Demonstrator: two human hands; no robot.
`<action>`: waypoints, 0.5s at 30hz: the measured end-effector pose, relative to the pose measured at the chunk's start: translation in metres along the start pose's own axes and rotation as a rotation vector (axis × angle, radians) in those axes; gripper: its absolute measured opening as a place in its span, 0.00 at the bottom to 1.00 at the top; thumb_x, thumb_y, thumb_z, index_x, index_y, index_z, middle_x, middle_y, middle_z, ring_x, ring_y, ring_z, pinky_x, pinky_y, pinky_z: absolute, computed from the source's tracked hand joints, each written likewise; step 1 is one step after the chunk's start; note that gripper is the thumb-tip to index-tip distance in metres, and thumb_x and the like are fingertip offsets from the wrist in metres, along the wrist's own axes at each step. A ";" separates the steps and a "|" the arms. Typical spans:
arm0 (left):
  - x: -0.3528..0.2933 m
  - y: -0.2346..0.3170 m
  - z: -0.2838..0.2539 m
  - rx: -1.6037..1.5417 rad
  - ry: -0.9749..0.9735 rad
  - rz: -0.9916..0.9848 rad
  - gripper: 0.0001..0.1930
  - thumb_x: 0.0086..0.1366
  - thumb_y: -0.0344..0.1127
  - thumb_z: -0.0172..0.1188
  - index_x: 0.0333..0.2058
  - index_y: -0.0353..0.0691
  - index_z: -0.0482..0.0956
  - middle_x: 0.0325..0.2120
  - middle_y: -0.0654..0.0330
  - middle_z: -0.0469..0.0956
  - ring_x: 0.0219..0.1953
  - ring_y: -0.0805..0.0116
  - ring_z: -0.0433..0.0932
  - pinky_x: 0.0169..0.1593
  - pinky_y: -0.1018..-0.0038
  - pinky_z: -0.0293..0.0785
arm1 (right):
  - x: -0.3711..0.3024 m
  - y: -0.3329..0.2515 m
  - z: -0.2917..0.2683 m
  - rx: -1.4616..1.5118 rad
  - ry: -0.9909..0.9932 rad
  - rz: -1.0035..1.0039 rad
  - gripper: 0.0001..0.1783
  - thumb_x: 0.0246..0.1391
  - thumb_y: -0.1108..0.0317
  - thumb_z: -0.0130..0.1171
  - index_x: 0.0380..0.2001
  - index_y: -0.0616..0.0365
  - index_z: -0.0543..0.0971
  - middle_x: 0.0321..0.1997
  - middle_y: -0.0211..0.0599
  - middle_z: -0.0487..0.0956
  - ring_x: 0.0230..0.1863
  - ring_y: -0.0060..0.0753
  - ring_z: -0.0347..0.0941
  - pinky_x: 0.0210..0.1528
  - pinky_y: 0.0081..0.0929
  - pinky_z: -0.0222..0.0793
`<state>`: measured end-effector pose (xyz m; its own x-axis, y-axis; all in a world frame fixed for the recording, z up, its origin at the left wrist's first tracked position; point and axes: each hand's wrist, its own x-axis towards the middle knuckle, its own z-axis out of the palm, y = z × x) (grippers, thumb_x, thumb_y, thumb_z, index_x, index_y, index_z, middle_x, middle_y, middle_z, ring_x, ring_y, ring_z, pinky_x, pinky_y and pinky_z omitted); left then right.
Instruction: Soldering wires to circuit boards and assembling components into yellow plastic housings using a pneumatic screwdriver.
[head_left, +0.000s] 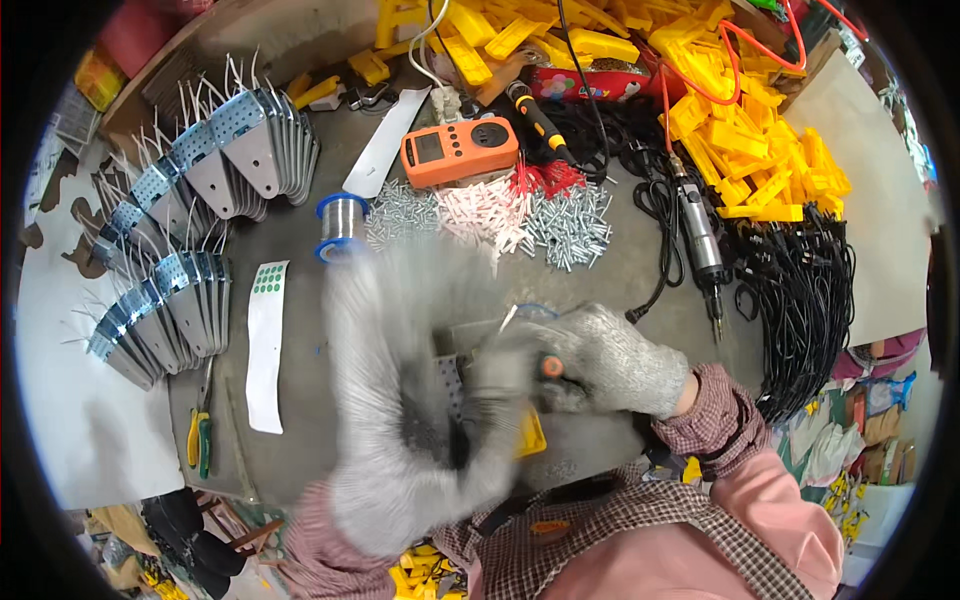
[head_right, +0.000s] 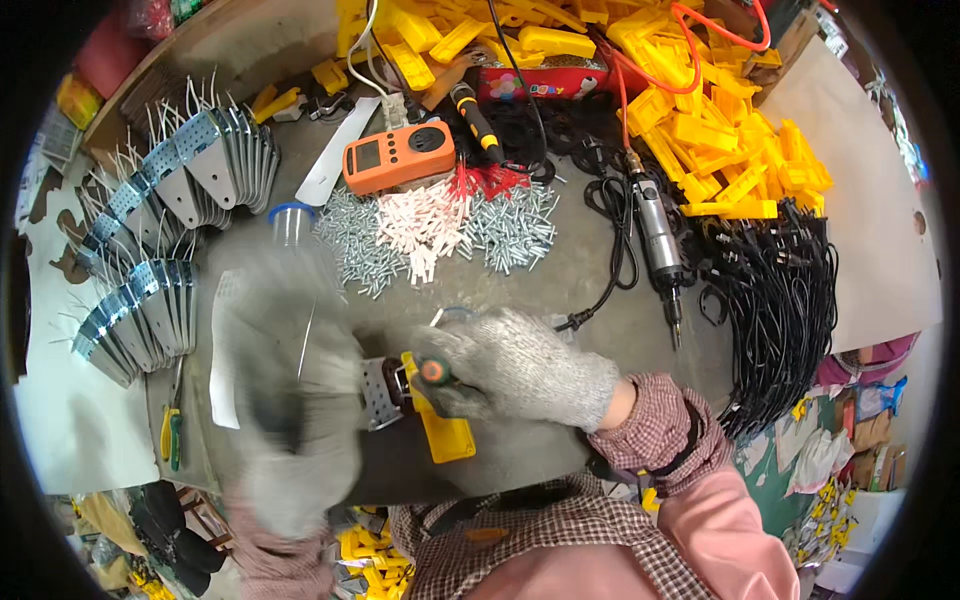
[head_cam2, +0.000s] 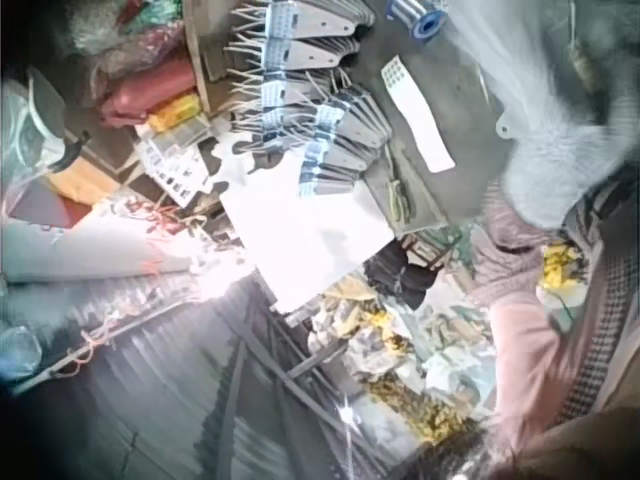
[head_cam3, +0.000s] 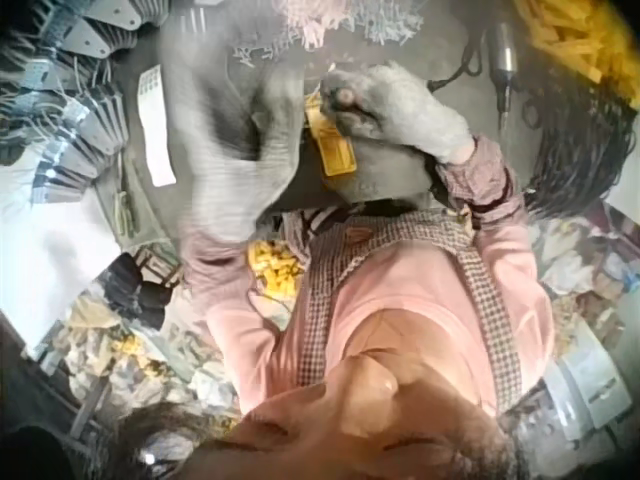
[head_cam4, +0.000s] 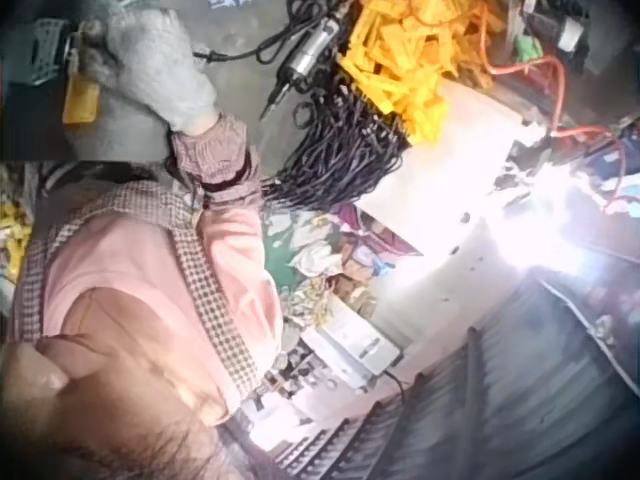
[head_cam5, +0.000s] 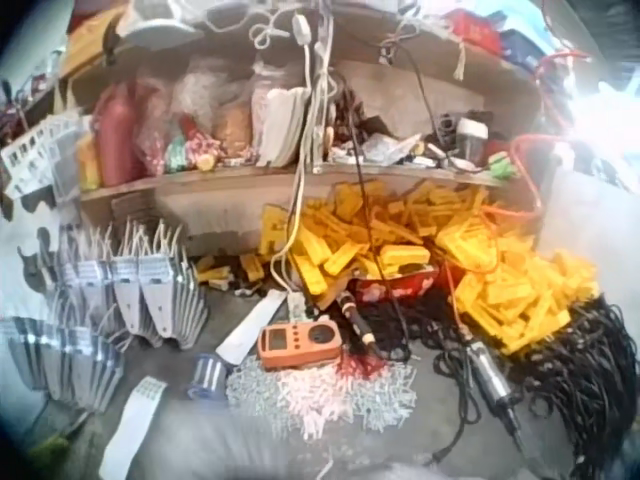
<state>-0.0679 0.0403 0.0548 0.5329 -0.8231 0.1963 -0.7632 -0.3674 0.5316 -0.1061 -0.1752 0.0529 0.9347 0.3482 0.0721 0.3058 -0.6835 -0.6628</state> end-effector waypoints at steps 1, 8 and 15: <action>0.012 0.027 -0.038 -0.116 -0.126 -0.074 0.19 0.67 0.43 0.59 0.53 0.41 0.77 0.54 0.56 0.75 0.61 0.52 0.69 0.66 0.53 0.63 | 0.004 -0.009 0.003 0.011 -0.074 0.032 0.19 0.57 0.61 0.62 0.49 0.57 0.77 0.41 0.50 0.82 0.35 0.49 0.81 0.40 0.38 0.78; 0.096 0.031 -0.015 0.085 0.132 0.300 0.32 0.67 0.54 0.54 0.63 0.38 0.69 0.67 0.48 0.64 0.72 0.45 0.55 0.74 0.44 0.41 | -0.027 0.027 0.021 -0.473 -0.074 -0.085 0.23 0.63 0.58 0.55 0.58 0.57 0.77 0.64 0.44 0.72 0.66 0.46 0.67 0.68 0.38 0.63; 0.089 0.044 -0.012 0.191 0.159 0.478 0.32 0.66 0.44 0.59 0.67 0.43 0.64 0.68 0.46 0.60 0.71 0.43 0.56 0.72 0.41 0.48 | -0.029 0.025 0.048 0.073 0.384 -0.059 0.26 0.63 0.63 0.53 0.63 0.54 0.70 0.68 0.48 0.67 0.71 0.46 0.60 0.74 0.41 0.53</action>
<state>-0.0495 -0.0443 0.1059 0.1474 -0.8476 0.5098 -0.9792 -0.0523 0.1962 -0.1342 -0.1714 -0.0019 0.9200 0.1110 0.3758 0.3601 -0.6177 -0.6991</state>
